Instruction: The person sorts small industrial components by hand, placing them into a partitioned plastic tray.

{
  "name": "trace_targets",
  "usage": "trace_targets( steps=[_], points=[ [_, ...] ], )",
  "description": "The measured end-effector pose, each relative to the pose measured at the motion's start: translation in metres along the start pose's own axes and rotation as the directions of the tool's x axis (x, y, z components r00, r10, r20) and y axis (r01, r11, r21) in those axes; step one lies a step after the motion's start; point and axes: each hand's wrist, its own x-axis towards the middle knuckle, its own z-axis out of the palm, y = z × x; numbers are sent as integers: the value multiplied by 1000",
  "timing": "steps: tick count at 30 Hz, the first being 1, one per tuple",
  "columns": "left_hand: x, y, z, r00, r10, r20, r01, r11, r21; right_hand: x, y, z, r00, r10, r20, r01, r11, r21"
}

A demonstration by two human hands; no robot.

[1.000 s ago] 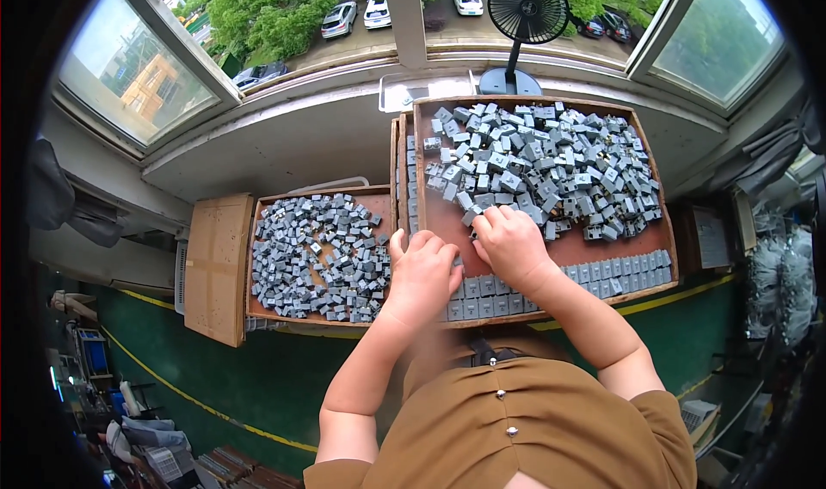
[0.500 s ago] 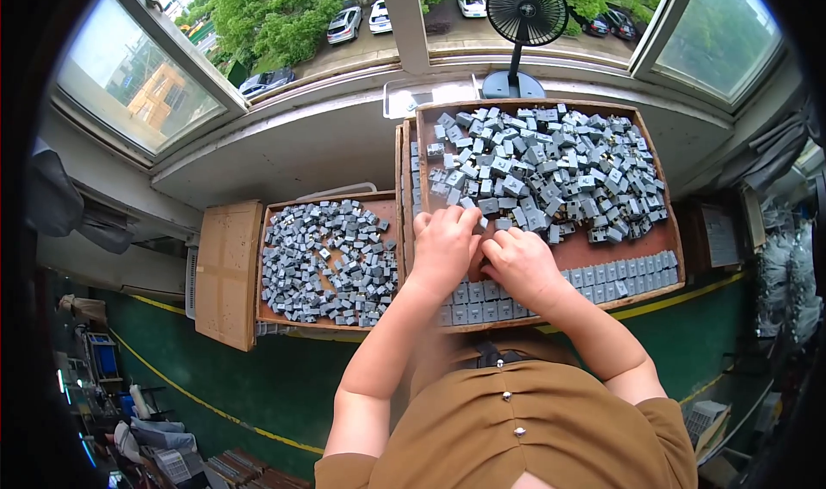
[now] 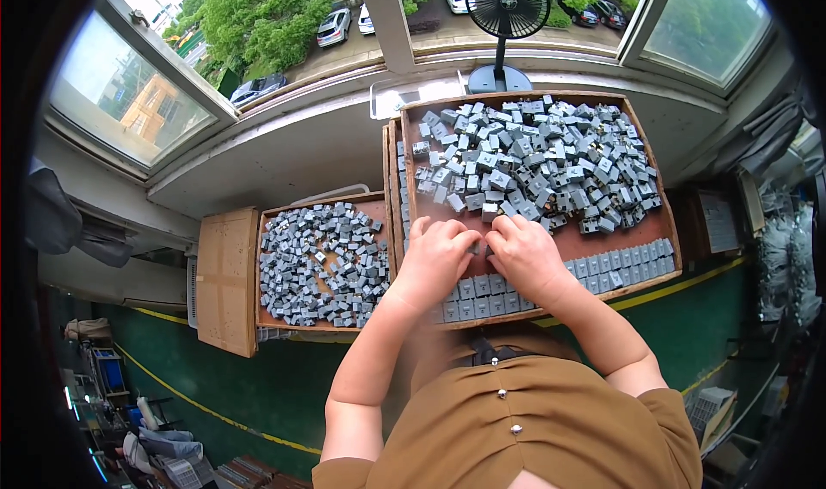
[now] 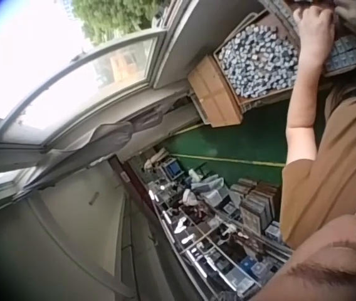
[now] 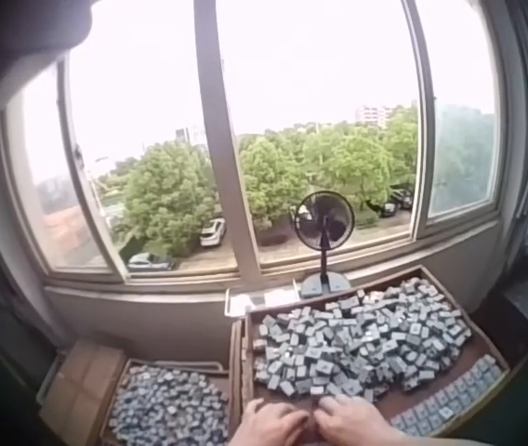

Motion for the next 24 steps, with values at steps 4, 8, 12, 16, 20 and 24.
trace_targets(
  steps=[4,8,12,16,20,24],
  points=[
    [-7,-5,2,990,116,76,-112,993,-48,-8,4,-3,999,41,6,-41,992,119],
    [-5,5,5,995,41,-95,-50,994,-96,-10,6,-10,997,76,20,-78,953,293],
    [-7,7,10,996,-92,-7,92,996,-1,-9,0,-4,988,100,117,-136,926,353],
    [-9,6,7,993,-69,93,72,997,-25,-11,5,9,996,14,83,-35,968,249],
    [-5,15,12,993,-80,-87,65,985,-157,-10,24,-24,979,183,-85,-148,938,314],
    [-3,21,23,992,-127,-18,125,987,-102,-18,29,-31,987,160,-3,-155,962,226]
  ],
)
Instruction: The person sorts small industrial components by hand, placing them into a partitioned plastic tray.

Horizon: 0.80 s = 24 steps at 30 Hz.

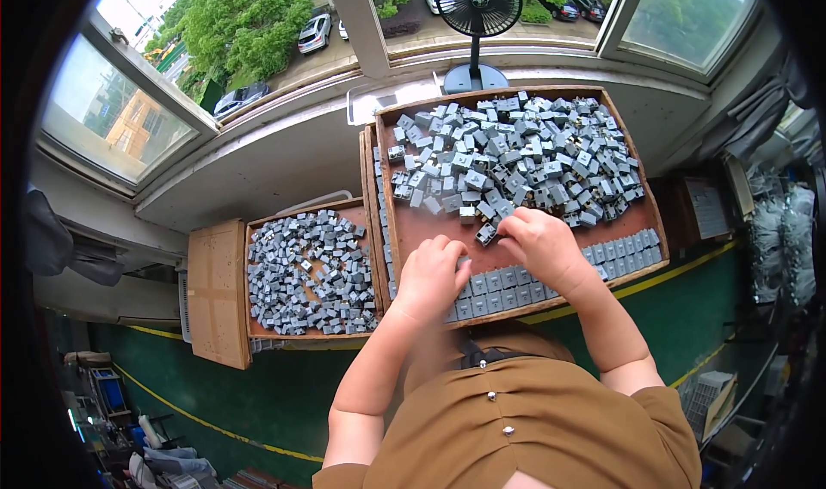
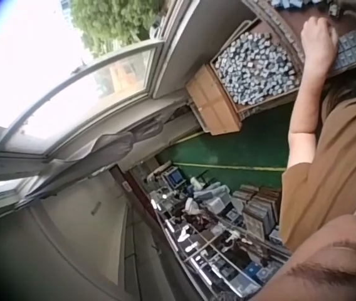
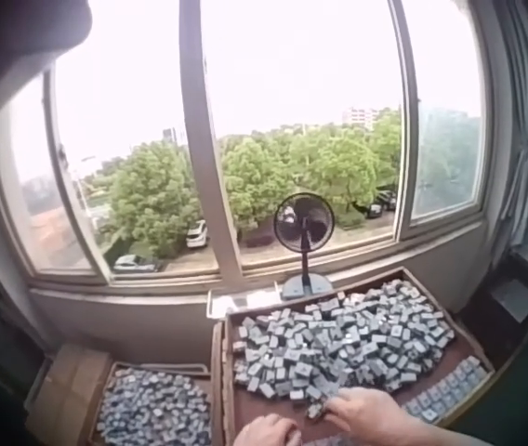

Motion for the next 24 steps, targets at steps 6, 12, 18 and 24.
trace_targets(
  steps=[6,12,18,24],
  points=[
    [0,-2,5,999,-5,-43,6,1000,13,12,2,35,994,-103,33,108,957,-269],
    [-5,-3,5,997,-13,-70,13,1000,4,5,-2,12,996,-51,78,47,998,52],
    [-3,-1,3,999,-5,-42,5,1000,-2,-5,-8,10,991,-67,116,50,989,140],
    [4,6,3,998,-17,-60,18,1000,5,1,-3,19,998,-67,7,67,997,31]
  ],
)
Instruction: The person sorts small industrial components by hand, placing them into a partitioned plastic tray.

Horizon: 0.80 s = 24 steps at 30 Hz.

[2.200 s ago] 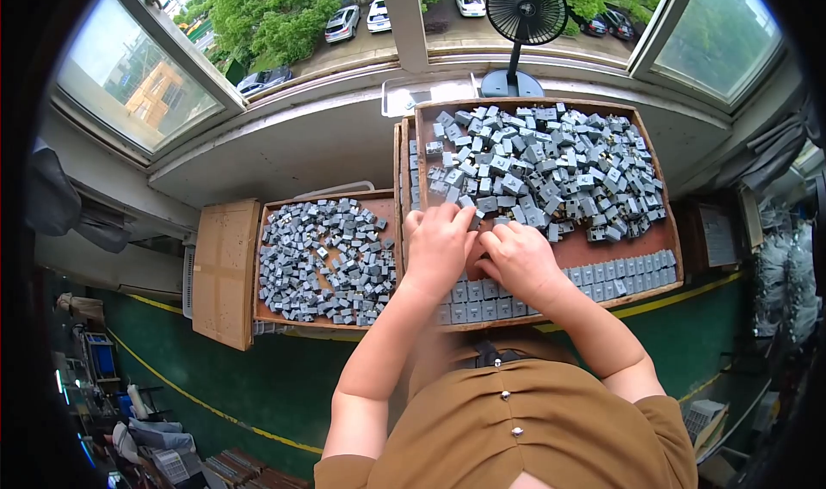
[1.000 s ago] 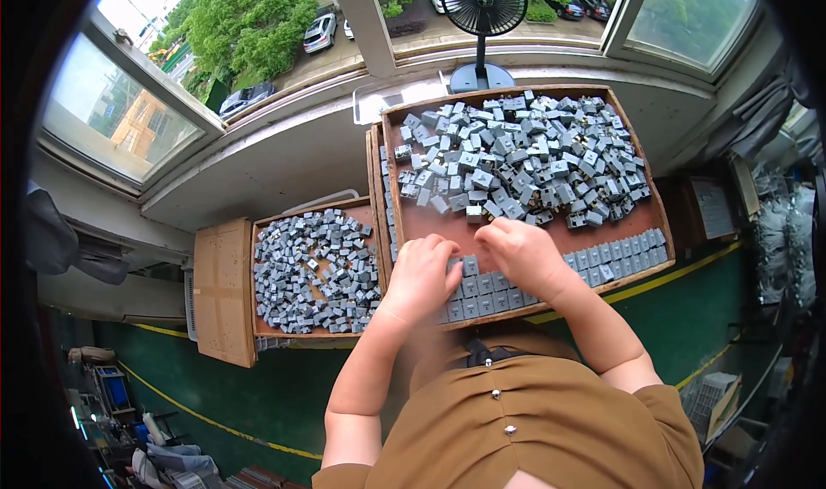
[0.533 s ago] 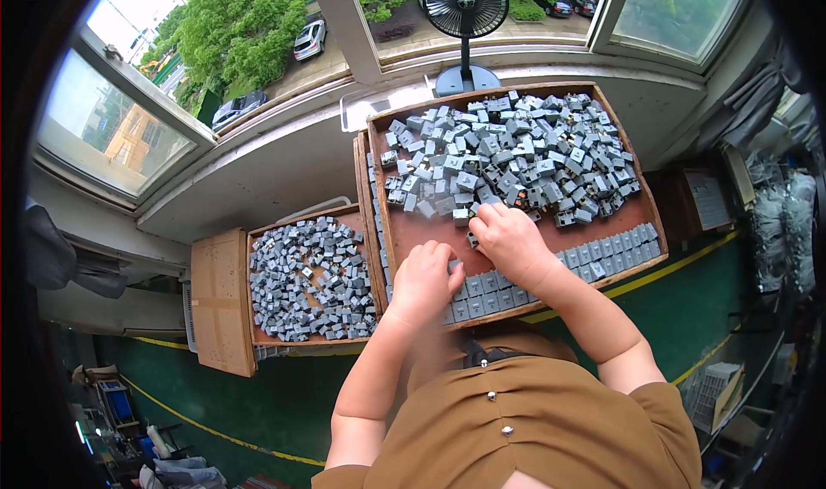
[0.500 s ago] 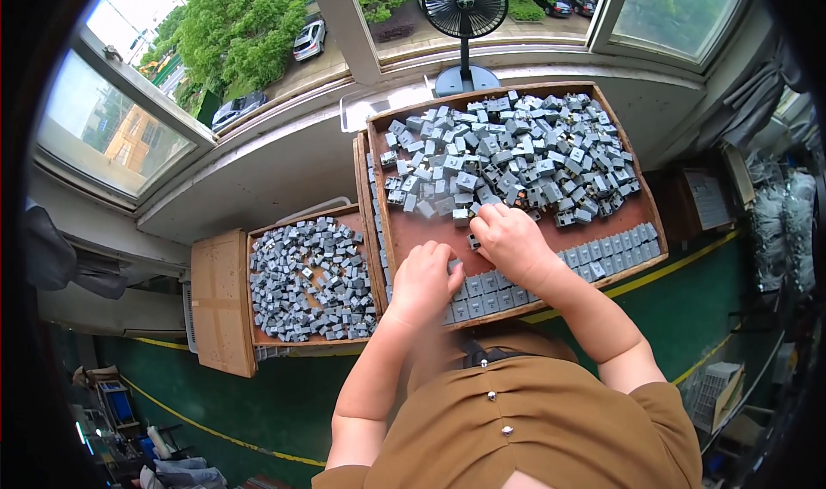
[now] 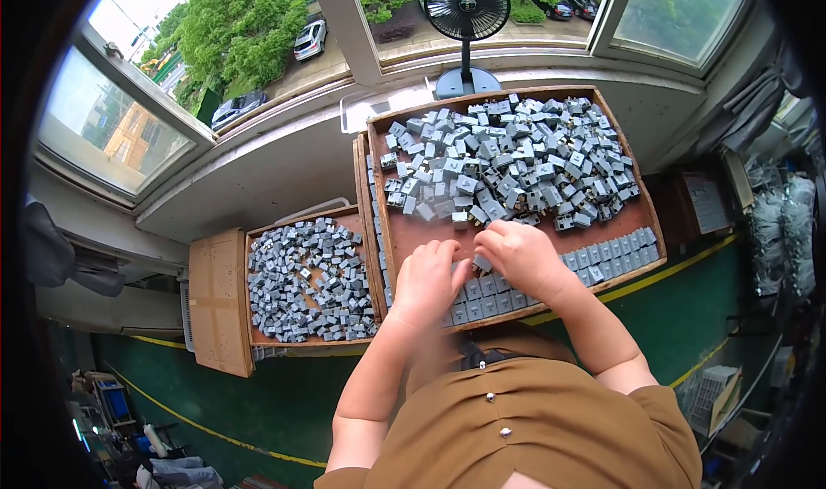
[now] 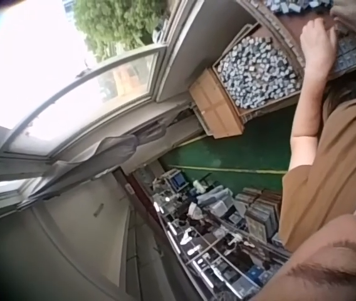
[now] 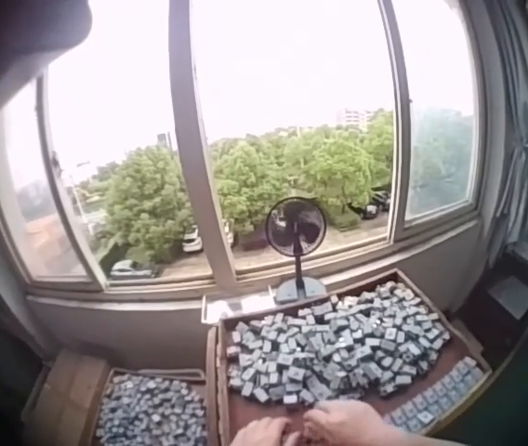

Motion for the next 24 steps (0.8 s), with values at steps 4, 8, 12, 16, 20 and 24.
trace_targets(
  steps=[4,8,12,16,20,24],
  points=[
    [9,21,9,999,-26,27,25,999,36,-5,11,-13,994,64,-93,-78,985,-155],
    [10,19,15,996,-84,38,82,994,68,-7,14,-4,990,114,-89,-131,968,-213],
    [5,10,3,998,-17,56,19,999,-30,-14,8,-12,996,82,35,-79,994,-78],
    [8,8,7,998,67,22,-65,995,-82,-15,19,-20,997,70,24,-69,997,-20],
    [14,10,6,988,152,-13,-153,985,-80,5,14,-18,985,120,-121,-129,989,-74],
    [13,9,6,982,187,-32,-189,978,-85,10,20,-6,993,121,-11,-119,952,-283]
  ],
)
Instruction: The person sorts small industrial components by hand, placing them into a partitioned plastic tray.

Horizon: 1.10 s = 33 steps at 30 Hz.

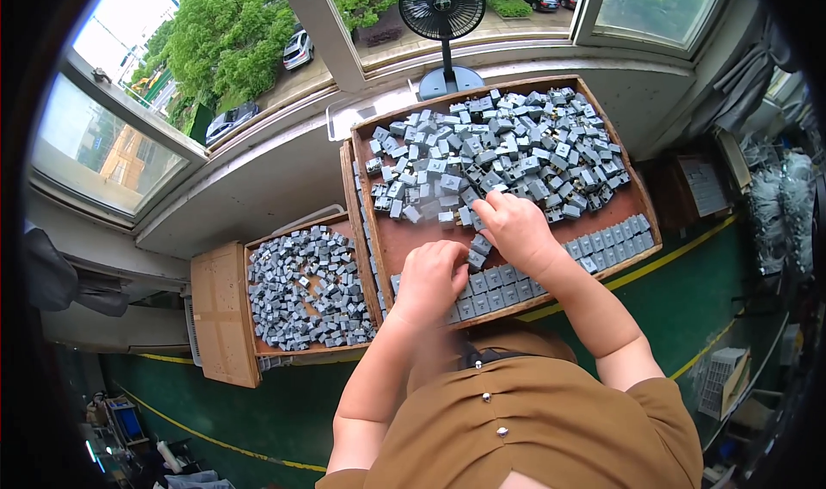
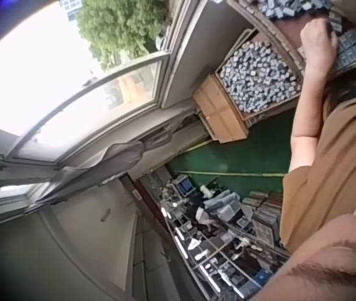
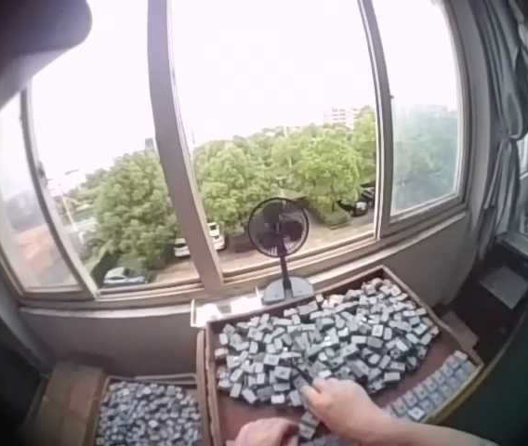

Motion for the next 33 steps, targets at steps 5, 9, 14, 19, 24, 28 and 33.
trace_targets(
  steps=[5,9,14,19,24,28,33],
  points=[
    [2,13,6,973,-226,52,220,970,100,-12,15,-12,998,51,-36,-40,965,259],
    [0,6,8,972,-220,86,211,972,104,-24,14,-26,998,11,61,-29,952,306],
    [13,17,17,979,-200,43,195,976,96,-26,8,-19,999,24,44,-31,985,168],
    [13,16,23,972,-223,71,212,967,141,-26,9,-23,995,-22,100,9,991,132],
    [6,10,2,962,-163,217,174,984,-32,-31,13,-17,985,-144,97,117,963,244],
    [12,18,12,979,-170,116,178,982,-58,-30,20,-21,1000,4,14,-9,943,332],
    [24,30,29,964,-256,78,249,964,90,-25,16,-11,991,135,-21,-133,988,80]
  ],
)
